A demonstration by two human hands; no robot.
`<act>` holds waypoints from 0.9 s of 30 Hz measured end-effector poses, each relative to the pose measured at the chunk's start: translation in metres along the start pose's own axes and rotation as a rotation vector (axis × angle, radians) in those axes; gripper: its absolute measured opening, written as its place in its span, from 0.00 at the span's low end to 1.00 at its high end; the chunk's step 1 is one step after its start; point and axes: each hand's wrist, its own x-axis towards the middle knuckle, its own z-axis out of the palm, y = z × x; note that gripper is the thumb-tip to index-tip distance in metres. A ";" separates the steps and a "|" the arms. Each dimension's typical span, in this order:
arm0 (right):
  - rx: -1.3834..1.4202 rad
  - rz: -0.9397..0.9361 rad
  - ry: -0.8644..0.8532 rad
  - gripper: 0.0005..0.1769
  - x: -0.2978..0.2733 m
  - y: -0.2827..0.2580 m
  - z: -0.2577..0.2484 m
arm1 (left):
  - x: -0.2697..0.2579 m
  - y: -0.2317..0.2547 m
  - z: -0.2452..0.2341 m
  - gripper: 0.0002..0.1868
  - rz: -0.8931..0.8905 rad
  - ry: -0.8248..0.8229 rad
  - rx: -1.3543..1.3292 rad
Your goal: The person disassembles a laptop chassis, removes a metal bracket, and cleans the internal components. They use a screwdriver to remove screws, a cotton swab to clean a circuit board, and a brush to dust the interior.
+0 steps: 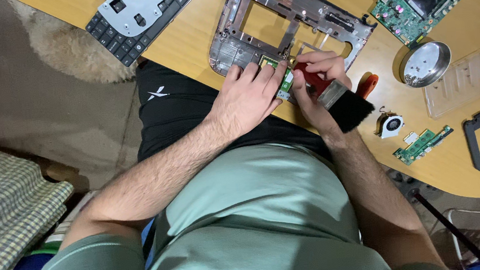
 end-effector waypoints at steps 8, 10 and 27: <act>0.017 -0.002 0.005 0.15 0.000 0.002 0.003 | 0.004 0.003 0.003 0.44 -0.028 -0.002 -0.011; 0.004 -0.007 0.001 0.16 -0.001 0.004 0.004 | 0.004 0.004 0.004 0.43 -0.037 0.002 -0.020; -0.084 0.190 -0.057 0.15 -0.004 -0.014 -0.002 | 0.003 0.002 0.009 0.41 -0.035 0.029 -0.018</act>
